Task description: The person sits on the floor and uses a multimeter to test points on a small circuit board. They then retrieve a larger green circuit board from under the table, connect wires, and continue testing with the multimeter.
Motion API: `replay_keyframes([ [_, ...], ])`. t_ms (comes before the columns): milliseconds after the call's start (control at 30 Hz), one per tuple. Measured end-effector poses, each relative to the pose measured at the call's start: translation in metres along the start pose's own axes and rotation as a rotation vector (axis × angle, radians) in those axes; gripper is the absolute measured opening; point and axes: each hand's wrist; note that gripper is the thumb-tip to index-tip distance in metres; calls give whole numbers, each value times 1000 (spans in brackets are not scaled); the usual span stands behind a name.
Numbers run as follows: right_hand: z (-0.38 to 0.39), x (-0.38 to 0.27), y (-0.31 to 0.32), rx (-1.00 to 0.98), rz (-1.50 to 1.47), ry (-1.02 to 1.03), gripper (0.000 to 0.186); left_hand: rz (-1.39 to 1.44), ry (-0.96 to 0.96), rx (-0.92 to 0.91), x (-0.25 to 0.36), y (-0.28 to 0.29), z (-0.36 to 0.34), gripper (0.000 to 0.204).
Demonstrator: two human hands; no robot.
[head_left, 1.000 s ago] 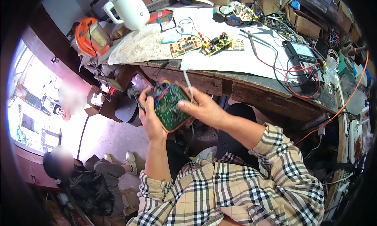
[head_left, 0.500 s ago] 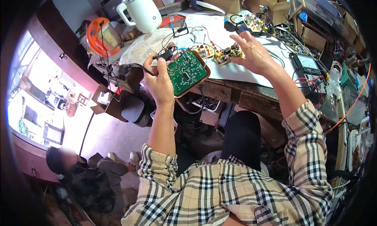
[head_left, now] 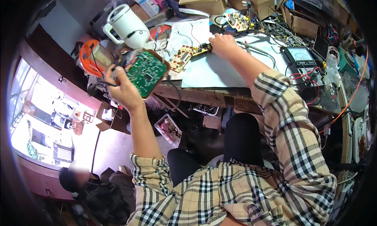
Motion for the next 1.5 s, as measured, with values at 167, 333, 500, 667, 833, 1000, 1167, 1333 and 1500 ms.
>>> replay_keyframes([
  [167,-34,-12,-22,48,-94,-252,25,-34,-306,-17,-3,-26,-34,29],
  [333,-27,-21,12,67,-59,-174,30,-54,-249,-120,-61,-68,-29,31],
  [500,15,19,47,74,-195,-109,24,-18,-93,-252,-32,-114,42,31],
  [667,45,91,76,-43,-188,-173,30,-141,15,-430,-34,-127,84,28],
  [833,64,128,64,-65,-326,-431,21,-144,273,-400,-45,-132,93,25],
  [1000,65,94,45,-246,-127,-497,27,-132,198,-361,-56,-126,101,27],
  [1167,71,59,50,-316,-44,-411,43,-110,98,-323,-46,-121,103,24],
  [1333,63,41,51,-467,-2,-351,35,-240,93,-382,-34,-111,101,24],
  [1500,68,47,37,-295,-26,-439,34,-244,37,-392,-40,-107,101,31],
])
Point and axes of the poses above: each hand's wrist, its own z-axis away from the middle knuckle, its own y-axis out of the back of the hand, x = y × z, and after that the axes turned 13 degrees about z, right-handed
